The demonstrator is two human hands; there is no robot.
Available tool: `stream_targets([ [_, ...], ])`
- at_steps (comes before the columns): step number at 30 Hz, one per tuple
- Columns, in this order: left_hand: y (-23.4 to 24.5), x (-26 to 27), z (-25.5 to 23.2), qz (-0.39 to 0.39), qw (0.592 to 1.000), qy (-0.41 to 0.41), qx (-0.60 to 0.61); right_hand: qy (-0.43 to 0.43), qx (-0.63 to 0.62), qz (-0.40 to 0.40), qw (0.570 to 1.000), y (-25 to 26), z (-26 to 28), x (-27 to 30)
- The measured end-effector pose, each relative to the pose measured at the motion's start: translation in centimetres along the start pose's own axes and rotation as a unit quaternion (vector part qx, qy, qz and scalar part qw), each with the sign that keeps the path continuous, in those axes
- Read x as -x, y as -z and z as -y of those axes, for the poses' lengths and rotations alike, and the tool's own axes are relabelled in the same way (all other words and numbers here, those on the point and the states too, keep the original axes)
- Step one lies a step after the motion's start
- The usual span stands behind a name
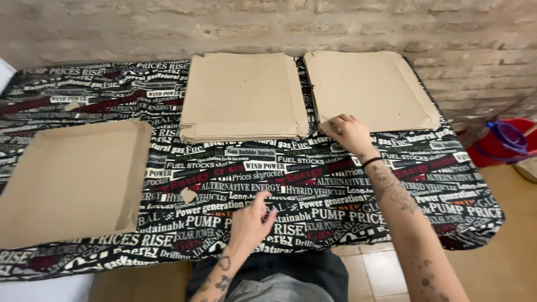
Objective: The person organizes and folds cardboard pizza boxes on a flat surface, stacking them together and securing the flaps by hand.
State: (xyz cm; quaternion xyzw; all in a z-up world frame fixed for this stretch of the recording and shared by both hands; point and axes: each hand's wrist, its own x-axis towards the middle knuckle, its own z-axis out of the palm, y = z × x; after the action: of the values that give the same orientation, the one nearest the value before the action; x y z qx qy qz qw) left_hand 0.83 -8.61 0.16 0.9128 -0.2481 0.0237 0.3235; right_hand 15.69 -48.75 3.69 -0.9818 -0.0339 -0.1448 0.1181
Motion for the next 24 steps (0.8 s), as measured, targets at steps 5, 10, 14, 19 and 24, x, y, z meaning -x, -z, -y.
stream_targets([
  [5, 0.4, 0.1, -0.6, 0.040, 0.998, -0.031, -0.034, 0.066, 0.135, 0.065, 0.987, 0.5, -0.9, -1.3],
  [10, 0.2, 0.2, -0.8, 0.060, 0.997, -0.041, -0.037, 0.081, 0.025, 0.081, 0.993, -0.9, -2.8, -2.1],
  [14, 0.6, 0.2, -1.1, 0.069, 0.996, -0.035, -0.034, 0.050, 0.002, 0.176, 0.983, -2.5, -3.9, -3.9],
  [19, 0.6, 0.2, -0.8, 0.079, 0.996, -0.027, -0.014, 0.010, 0.013, 0.204, 0.979, 1.9, -2.7, -4.6],
  [24, 1.1, 0.0, -0.8, 0.054, 0.998, -0.041, 0.013, 0.062, 0.011, 0.065, 0.996, 10.3, -2.8, -5.9],
])
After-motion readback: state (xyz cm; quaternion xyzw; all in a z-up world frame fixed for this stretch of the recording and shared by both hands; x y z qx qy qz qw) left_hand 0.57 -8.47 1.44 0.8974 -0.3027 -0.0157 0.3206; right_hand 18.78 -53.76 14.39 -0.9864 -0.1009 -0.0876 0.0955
